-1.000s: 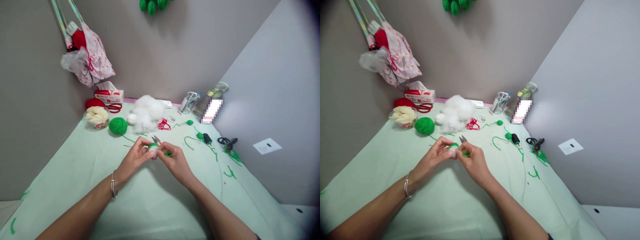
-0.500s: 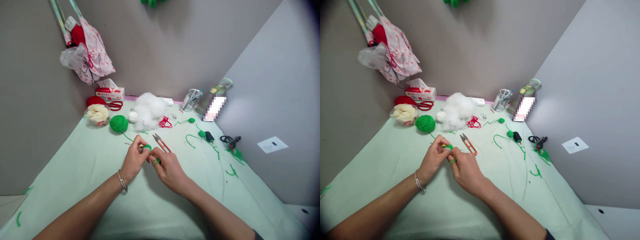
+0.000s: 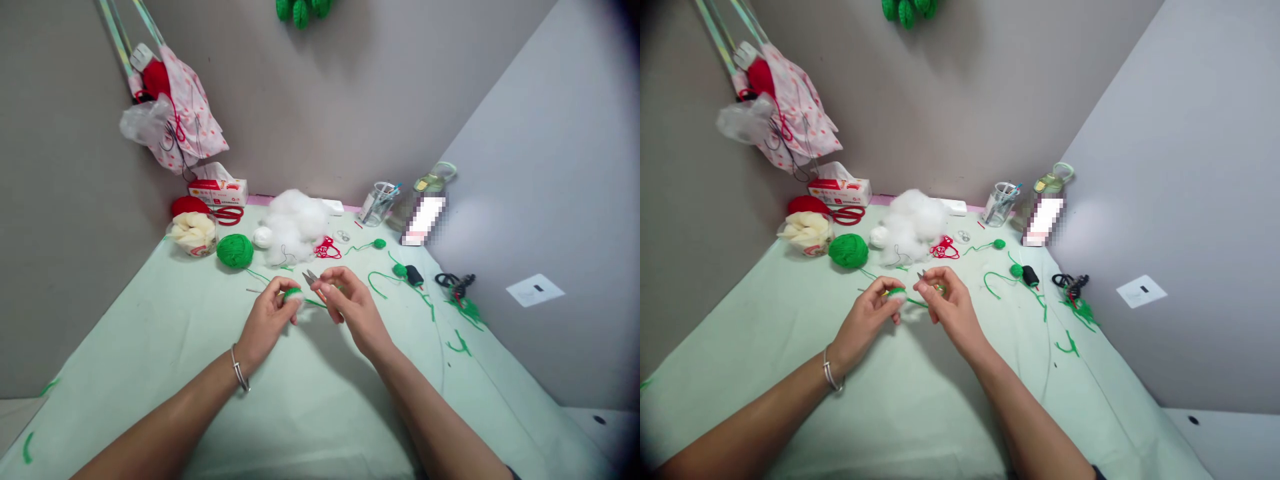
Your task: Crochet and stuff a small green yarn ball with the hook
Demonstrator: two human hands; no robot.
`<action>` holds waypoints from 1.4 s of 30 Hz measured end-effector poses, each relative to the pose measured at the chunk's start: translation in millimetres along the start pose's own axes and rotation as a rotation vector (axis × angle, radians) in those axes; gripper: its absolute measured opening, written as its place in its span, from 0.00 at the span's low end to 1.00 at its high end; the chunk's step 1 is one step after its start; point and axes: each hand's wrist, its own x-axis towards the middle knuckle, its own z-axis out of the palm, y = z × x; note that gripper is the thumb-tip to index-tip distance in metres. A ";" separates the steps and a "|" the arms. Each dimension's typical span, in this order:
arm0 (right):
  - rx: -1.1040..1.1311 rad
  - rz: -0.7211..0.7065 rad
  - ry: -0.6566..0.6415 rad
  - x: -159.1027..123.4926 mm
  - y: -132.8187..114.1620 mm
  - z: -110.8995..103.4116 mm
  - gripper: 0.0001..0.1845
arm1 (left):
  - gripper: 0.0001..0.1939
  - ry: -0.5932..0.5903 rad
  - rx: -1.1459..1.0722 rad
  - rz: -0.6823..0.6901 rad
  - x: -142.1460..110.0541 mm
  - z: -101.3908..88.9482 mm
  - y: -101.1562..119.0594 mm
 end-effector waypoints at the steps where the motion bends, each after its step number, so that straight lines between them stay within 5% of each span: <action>1: -0.088 -0.007 -0.014 0.4 1.3 0.9 0.15 | 0.12 -0.014 -0.002 -0.002 -0.7 0.1 -0.6; 5: -0.389 -0.023 -0.186 1.6 6.2 2.5 0.20 | 0.12 -0.066 -0.034 0.006 -3.2 1.6 -1.1; 12: -0.405 -0.006 -0.093 -0.1 9.9 1.7 0.15 | 0.14 -0.164 -0.097 0.023 -0.9 -3.1 5.5; 26: -0.681 -0.416 -0.180 -11.7 9.5 25.0 0.08 | 0.05 -0.003 -0.111 -0.010 3.1 -0.7 -4.5; 30: -0.553 -0.250 -0.088 -7.8 12.1 18.1 0.11 | 0.04 -0.109 -0.176 -0.048 1.2 -1.9 -0.5; 34: -0.365 -0.031 0.017 -3.3 8.8 11.4 0.13 | 0.15 -0.180 -0.196 -0.028 0.0 -3.6 3.0; 42: -0.468 -0.131 -0.129 -10.4 4.3 19.8 0.12 | 0.13 -0.052 -0.164 0.006 5.6 -2.5 -6.0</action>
